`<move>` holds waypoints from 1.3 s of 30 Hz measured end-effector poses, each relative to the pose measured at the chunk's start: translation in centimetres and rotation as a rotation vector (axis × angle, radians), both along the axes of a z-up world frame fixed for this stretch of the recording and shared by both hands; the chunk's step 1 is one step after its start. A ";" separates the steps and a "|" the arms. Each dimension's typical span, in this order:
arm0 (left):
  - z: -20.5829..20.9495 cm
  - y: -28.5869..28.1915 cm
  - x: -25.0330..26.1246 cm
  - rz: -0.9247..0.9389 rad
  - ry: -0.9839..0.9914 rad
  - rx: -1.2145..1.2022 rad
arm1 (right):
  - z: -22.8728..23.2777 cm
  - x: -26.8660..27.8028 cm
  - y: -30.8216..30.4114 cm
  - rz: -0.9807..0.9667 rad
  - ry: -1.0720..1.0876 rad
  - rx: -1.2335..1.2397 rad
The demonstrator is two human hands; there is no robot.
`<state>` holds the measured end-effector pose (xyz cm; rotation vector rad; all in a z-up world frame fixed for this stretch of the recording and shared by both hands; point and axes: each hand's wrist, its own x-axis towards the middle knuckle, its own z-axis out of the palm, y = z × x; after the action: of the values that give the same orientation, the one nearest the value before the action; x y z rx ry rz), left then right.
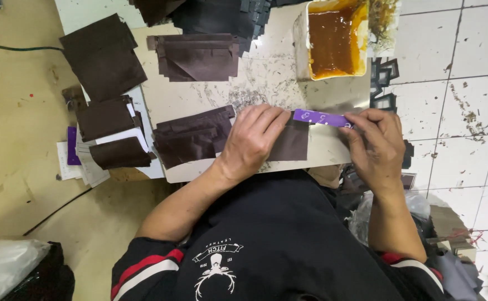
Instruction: Folding the edges of leather pieces using a purple guide tool
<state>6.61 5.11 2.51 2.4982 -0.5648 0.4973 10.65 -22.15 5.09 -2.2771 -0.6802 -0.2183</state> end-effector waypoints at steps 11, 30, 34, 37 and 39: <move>2.8 2.3 -3.2 0.236 -0.123 0.001 | -2.1 -0.1 2.0 0.062 -0.003 0.014; 1.8 2.9 -3.8 0.264 -0.088 0.153 | -1.7 0.5 5.6 0.097 0.006 -0.019; 1.8 2.9 -3.8 0.260 -0.074 0.163 | -1.7 0.5 5.8 0.093 0.013 -0.019; 1.7 3.0 -3.8 0.258 -0.061 0.174 | -1.7 0.7 5.8 0.097 0.010 -0.013; 1.8 3.0 -3.8 0.254 -0.057 0.176 | -1.7 0.7 5.9 0.098 0.009 -0.013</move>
<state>2.81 8.13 4.26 2.7488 -0.3250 0.6405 11.33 -16.24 3.39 -2.2493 -0.7880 -0.1574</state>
